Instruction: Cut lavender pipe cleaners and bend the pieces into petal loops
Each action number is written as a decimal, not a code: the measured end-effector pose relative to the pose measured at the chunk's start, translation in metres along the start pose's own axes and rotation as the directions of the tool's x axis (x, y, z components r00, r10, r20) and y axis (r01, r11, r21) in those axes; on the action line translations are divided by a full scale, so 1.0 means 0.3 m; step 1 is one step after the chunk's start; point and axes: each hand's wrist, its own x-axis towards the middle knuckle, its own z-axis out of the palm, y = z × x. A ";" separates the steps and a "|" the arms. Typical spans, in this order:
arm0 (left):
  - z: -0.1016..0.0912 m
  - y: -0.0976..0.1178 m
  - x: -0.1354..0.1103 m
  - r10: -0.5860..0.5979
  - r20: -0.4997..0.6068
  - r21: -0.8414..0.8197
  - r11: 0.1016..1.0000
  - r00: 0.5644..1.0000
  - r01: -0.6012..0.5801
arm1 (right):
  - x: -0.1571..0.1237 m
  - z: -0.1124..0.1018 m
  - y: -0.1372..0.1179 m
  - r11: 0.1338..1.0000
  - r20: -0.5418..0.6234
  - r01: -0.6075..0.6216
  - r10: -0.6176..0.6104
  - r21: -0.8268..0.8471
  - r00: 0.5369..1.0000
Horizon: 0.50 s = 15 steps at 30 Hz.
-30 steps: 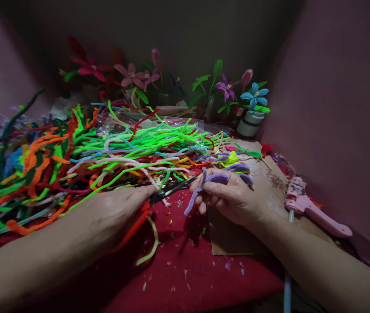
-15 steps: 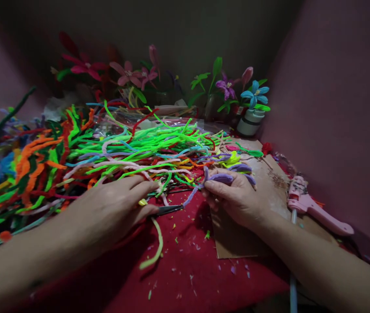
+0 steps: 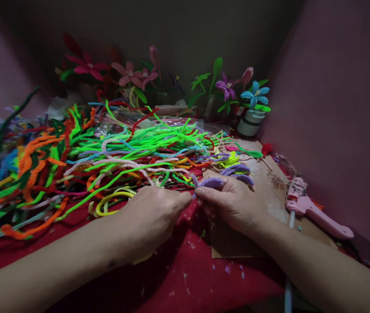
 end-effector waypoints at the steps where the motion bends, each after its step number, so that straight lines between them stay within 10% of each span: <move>1: -0.008 0.001 0.000 -0.010 0.012 -0.023 1.000 1.000 0.010 | -0.001 0.002 -0.004 1.000 0.004 -0.003 0.003 -0.006 1.000; 15: 0.031 0.032 -0.003 -0.155 -0.353 -0.313 0.949 0.923 0.040 | -0.006 -0.001 0.012 0.990 -0.005 -0.042 0.043 0.132 0.999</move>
